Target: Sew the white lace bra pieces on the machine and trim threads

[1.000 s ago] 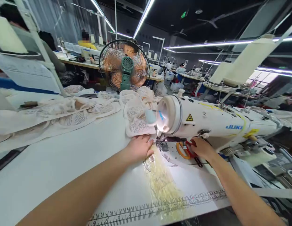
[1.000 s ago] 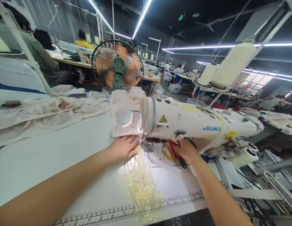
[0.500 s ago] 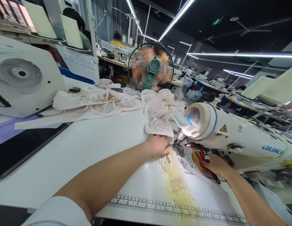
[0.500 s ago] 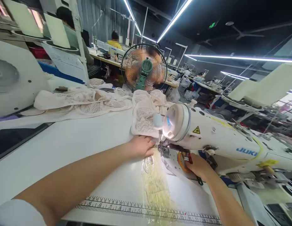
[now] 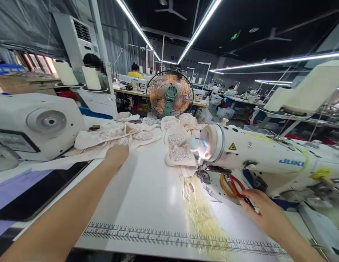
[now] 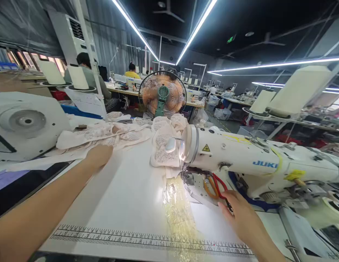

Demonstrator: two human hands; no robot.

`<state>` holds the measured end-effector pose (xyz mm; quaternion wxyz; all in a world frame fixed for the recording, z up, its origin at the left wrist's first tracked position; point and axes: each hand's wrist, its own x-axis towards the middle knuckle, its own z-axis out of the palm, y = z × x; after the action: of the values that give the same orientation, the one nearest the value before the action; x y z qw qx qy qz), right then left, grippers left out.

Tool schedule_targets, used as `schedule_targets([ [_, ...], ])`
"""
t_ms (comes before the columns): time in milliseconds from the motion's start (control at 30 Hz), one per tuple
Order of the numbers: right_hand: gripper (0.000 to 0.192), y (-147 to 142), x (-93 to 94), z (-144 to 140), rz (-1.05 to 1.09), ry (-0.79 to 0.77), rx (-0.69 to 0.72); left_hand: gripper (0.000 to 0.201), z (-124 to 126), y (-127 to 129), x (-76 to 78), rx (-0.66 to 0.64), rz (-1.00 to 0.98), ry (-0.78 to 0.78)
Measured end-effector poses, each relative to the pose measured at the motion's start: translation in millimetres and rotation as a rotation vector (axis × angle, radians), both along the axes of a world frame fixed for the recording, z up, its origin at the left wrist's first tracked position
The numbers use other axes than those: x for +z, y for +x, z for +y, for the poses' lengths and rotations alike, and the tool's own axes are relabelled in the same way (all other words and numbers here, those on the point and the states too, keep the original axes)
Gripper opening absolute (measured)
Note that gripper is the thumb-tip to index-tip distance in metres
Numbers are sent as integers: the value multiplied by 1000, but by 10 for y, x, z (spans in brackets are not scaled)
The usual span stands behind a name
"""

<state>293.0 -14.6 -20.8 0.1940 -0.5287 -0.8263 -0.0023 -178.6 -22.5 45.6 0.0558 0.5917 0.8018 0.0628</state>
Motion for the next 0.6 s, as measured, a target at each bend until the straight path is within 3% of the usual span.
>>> schedule_targets([
  [133, 31, 55, 7, -470, 122, -36, 38, 15, -433, 61, -124, -76, 118, -46],
  [200, 26, 6, 65, -723, 193, -81, 91, 20, -704, 197, -182, -154, 121, -55],
  [333, 15, -218, 136, -1130, 277, -286, 344, 23, -1231, 442, -352, -221, 110, -49],
  [467, 27, -464, -169, -1332, 406, -493, 621, 29, -1620, 538, -477, -200, 88, -13],
  [600, 40, -597, -525, -1423, 546, -721, 637, 25, -1923, 605, -451, -255, 95, -22],
])
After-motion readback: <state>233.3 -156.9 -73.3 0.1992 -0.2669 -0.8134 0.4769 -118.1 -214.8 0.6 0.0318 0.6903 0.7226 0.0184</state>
